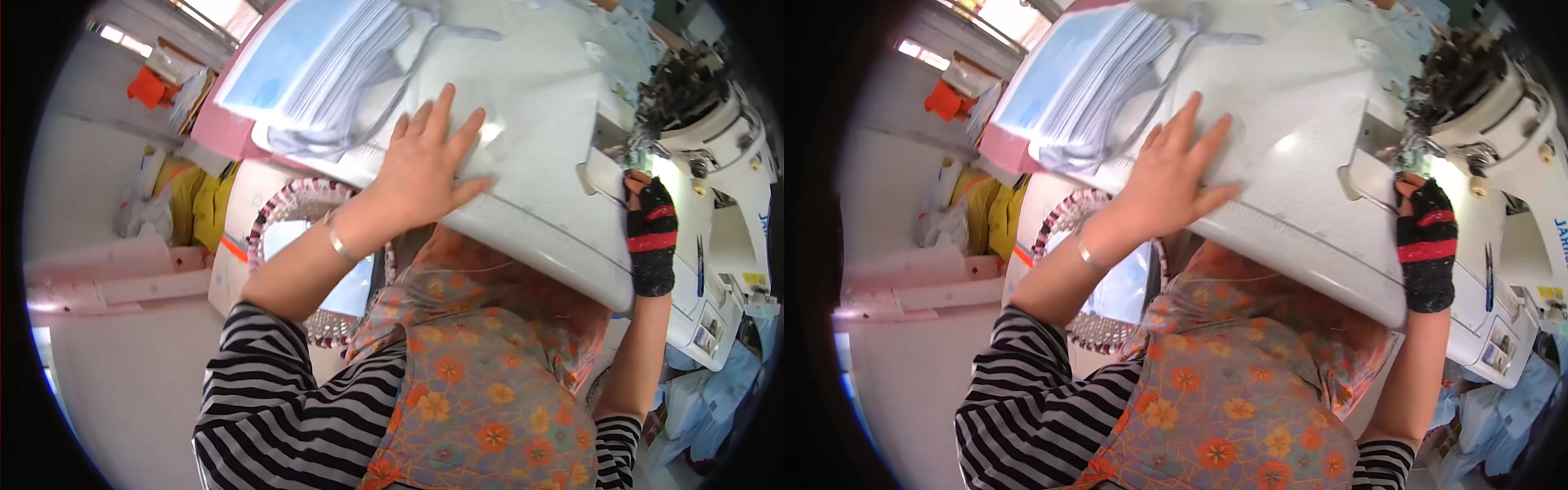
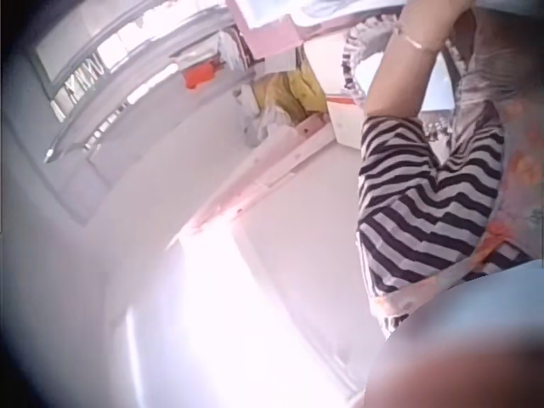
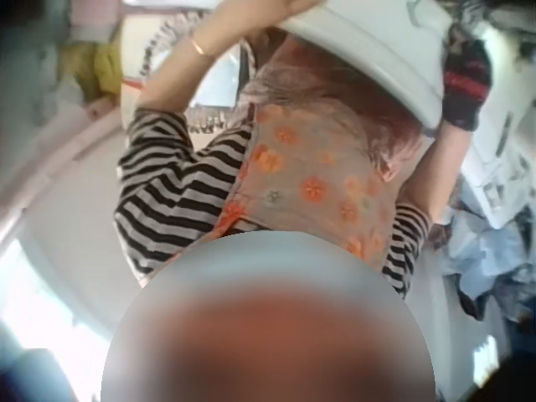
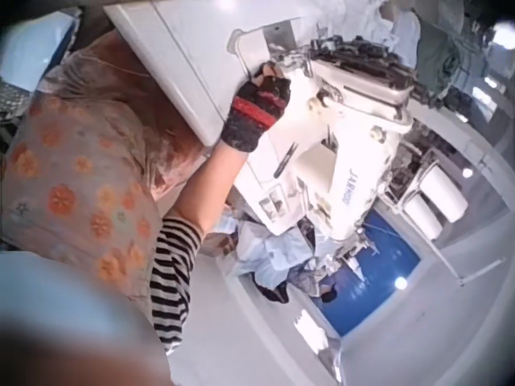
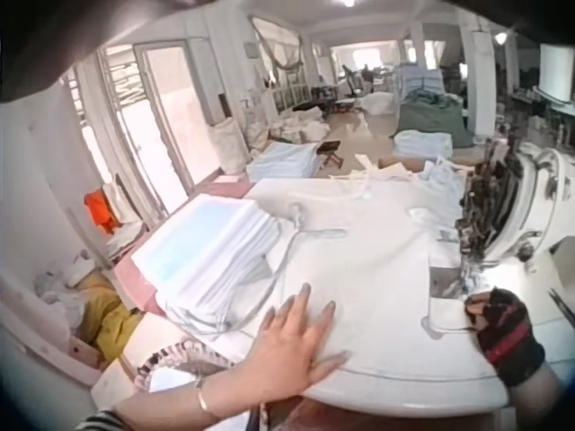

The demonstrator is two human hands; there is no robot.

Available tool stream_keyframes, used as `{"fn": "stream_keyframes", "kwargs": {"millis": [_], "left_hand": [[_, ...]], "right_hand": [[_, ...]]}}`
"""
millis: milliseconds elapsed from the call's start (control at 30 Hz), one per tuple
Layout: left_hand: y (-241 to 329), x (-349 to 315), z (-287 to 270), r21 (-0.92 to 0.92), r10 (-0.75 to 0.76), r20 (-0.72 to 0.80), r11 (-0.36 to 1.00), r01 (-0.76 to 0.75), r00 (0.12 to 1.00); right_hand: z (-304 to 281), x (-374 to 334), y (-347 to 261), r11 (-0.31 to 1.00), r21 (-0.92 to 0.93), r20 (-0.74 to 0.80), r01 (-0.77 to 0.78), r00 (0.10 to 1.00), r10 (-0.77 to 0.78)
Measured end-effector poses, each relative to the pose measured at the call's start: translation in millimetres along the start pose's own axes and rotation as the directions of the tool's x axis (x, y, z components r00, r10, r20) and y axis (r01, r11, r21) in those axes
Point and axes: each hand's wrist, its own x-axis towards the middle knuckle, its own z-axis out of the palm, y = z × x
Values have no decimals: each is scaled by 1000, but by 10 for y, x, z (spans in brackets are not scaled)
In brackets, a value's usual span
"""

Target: Sewing small plastic or fabric pouches using an industrial sewing machine.

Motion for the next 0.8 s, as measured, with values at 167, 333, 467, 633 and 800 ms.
{"fn": "stream_keyframes", "kwargs": {"millis": [167, 333, 467, 633, 800], "left_hand": [[-24, 1201, 963, -27, 204, 40, 979, -203, 978], [-15, 2925, 1826, 69, 336, 251, 929, -363, 908], [487, 3860, 2041, -658, 164, 94, 750, -62, 982], [845, 4114, 1696, -725, 45, -32, 686, -54, 998], [15, 2361, 822, -279, 280, -229, 899, -338, 932]], "right_hand": [[-25, 42, -67, 999, 44, 3, 6, 1000, -6], [-89, 77, -116, 991, 129, 12, -28, 1000, 27], [-84, 73, -108, 989, 146, 21, -38, 999, 36], [-70, 43, -97, 975, 165, 66, -151, 988, 142], [-96, 76, -100, 987, 155, 42, -42, 998, 36]]}}
